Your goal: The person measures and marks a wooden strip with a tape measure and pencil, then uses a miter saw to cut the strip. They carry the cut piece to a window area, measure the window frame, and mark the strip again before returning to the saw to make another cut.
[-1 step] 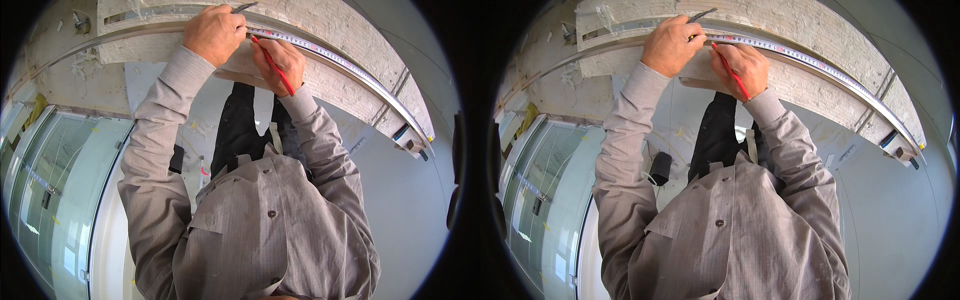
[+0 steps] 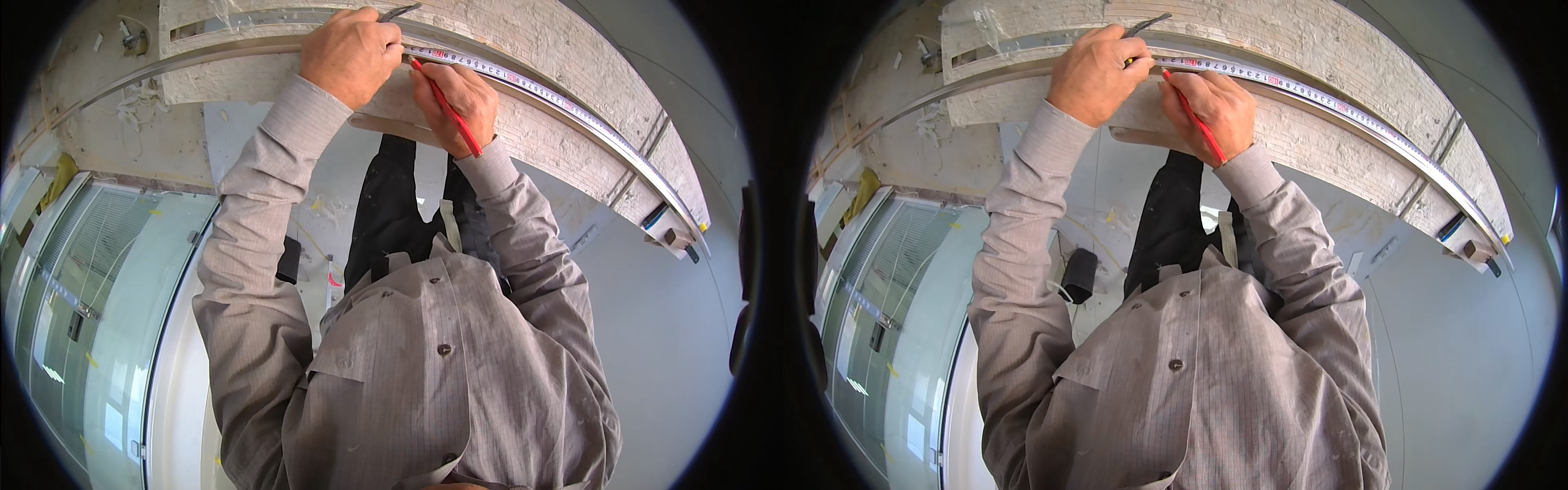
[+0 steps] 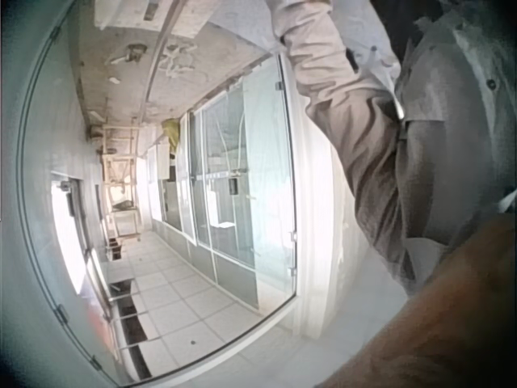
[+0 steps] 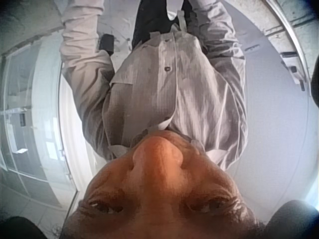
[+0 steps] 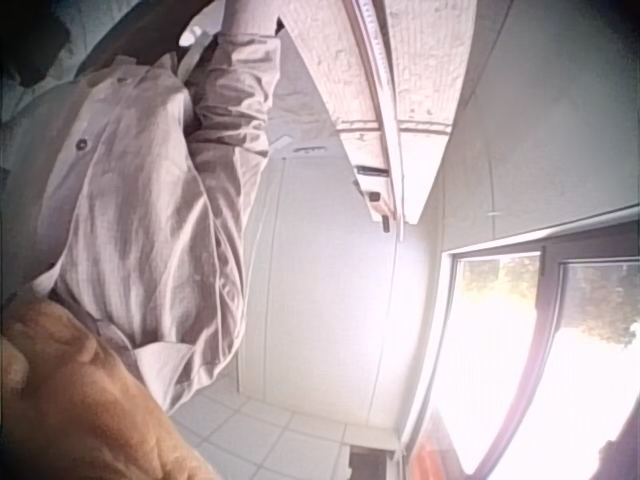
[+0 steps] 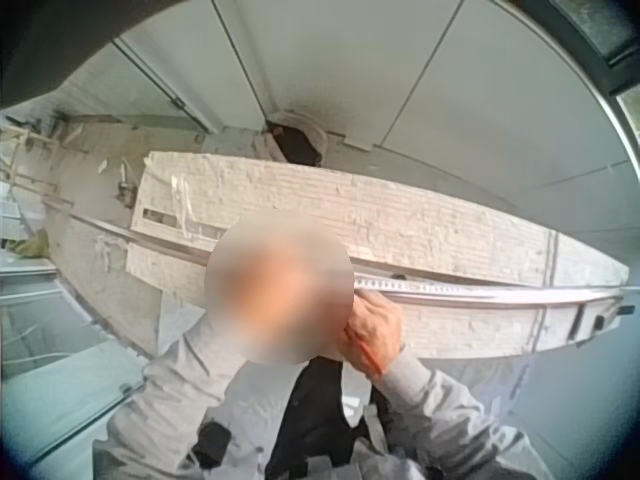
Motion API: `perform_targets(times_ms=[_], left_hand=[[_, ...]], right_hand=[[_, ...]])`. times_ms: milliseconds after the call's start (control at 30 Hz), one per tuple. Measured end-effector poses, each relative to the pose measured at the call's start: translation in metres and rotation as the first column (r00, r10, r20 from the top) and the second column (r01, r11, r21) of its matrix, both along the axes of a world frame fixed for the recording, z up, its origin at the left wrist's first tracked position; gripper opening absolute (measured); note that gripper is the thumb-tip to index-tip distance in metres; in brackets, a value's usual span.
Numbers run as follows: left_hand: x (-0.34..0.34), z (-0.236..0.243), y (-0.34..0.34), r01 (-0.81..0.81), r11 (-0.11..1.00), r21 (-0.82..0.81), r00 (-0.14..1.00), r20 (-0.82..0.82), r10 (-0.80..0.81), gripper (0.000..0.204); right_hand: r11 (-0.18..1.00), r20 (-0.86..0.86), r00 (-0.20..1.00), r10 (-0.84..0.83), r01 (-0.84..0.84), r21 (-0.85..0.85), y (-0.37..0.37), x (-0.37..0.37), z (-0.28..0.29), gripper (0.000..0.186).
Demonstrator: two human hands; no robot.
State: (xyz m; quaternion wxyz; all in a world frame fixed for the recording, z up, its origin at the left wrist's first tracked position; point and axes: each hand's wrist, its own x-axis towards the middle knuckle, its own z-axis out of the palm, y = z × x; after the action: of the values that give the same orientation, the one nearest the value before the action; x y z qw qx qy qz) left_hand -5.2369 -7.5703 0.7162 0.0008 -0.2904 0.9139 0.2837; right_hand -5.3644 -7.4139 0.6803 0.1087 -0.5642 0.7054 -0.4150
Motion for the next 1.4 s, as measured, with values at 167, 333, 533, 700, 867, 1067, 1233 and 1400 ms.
perform_targets(times_ms=[167,333,533,700,867,1067,1233,1400], left_hand=[[0.0,0.011,-0.005,-0.004,0.997,0.078,0.999,-0.034,0.006,0.015],[0.001,-0.011,0.004,-0.059,0.998,-0.032,0.997,-0.043,0.058,0.014],[0.002,-0.013,0.004,-0.06,0.997,-0.04,0.997,-0.043,0.058,0.014],[0.0,-0.014,0.003,-0.071,0.997,-0.009,0.997,0.017,0.071,0.018],[-0.006,-0.007,-0.009,-0.091,0.988,0.128,0.989,0.125,0.075,0.022],[-0.014,0.007,-0.026,-0.138,0.954,0.267,0.983,0.157,0.099,0.023],[-0.004,0.022,0.001,0.033,0.988,0.15,0.999,-0.03,-0.029,0.023],[0.015,0.016,0.112,0.01,0.955,0.297,0.999,-0.035,0.0,0.027]], right_hand=[[1.0,0.018,1.0,0.017,-0.018,0.005,-0.002,0.0,0.002,0.016],[1.0,0.01,1.0,0.02,-0.02,-0.016,-0.002,-0.001,0.001,0.016],[1.0,0.01,1.0,-0.005,0.005,-0.019,-0.002,0.002,-0.001,0.018],[0.999,0.152,0.988,-0.019,0.025,-0.036,0.012,-0.003,-0.003,0.018],[0.999,0.048,0.999,0.023,-0.025,0.048,0.016,-0.017,0.026,0.014],[0.993,0.103,0.994,0.041,-0.053,0.108,0.014,-0.03,0.036,0.01],[0.988,0.688,0.714,-0.129,0.149,0.032,0.01,-0.047,0.117,0.017],[0.946,0.665,0.747,-0.013,-0.205,0.249,-0.03,-0.07,0.101,0.023]])
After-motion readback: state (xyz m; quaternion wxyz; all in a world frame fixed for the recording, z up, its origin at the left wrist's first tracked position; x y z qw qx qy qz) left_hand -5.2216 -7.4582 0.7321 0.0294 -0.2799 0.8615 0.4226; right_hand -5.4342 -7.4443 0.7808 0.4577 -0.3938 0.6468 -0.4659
